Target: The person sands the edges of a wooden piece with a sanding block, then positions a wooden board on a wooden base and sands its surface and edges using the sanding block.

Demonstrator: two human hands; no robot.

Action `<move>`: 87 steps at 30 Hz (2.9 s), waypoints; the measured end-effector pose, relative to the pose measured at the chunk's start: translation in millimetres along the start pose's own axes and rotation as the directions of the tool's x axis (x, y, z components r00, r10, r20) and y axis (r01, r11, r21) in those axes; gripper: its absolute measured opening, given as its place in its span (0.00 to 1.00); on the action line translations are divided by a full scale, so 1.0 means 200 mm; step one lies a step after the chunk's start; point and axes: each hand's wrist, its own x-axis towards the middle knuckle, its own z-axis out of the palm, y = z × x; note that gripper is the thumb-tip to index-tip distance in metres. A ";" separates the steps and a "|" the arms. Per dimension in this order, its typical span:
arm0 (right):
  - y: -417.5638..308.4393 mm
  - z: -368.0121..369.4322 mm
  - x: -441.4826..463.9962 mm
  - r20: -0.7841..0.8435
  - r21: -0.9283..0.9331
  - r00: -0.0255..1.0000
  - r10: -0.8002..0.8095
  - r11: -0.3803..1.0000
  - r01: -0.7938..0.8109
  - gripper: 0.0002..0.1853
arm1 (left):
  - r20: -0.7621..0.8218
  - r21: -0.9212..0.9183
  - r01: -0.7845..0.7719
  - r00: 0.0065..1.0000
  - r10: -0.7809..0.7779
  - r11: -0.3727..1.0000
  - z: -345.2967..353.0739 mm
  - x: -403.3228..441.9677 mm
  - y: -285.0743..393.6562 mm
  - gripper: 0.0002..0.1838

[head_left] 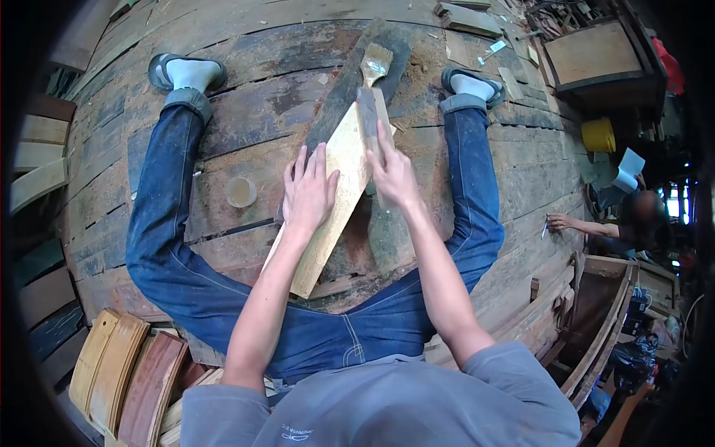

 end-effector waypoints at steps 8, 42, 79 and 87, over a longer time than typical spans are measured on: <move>-0.04 0.03 -0.43 -0.007 -0.133 1.000 -0.010 0.991 0.009 0.41 | -0.009 0.006 -0.001 1.000 0.001 1.000 0.00 0.00 0.01 0.35; -0.02 0.04 -0.24 -0.049 -0.086 0.992 -0.120 0.990 0.116 0.38 | -0.023 0.009 -0.023 0.999 0.023 1.000 -0.02 0.00 0.02 0.34; -0.01 -0.01 -0.03 -0.030 -0.039 1.000 0.001 0.999 -0.002 0.39 | -0.015 0.044 -0.033 0.999 0.033 0.998 0.00 0.01 0.01 0.34; -0.01 0.10 -0.25 -0.137 0.008 0.986 -0.092 0.996 0.094 0.39 | 0.010 0.058 -0.022 1.000 0.021 0.998 -0.01 0.01 0.02 0.34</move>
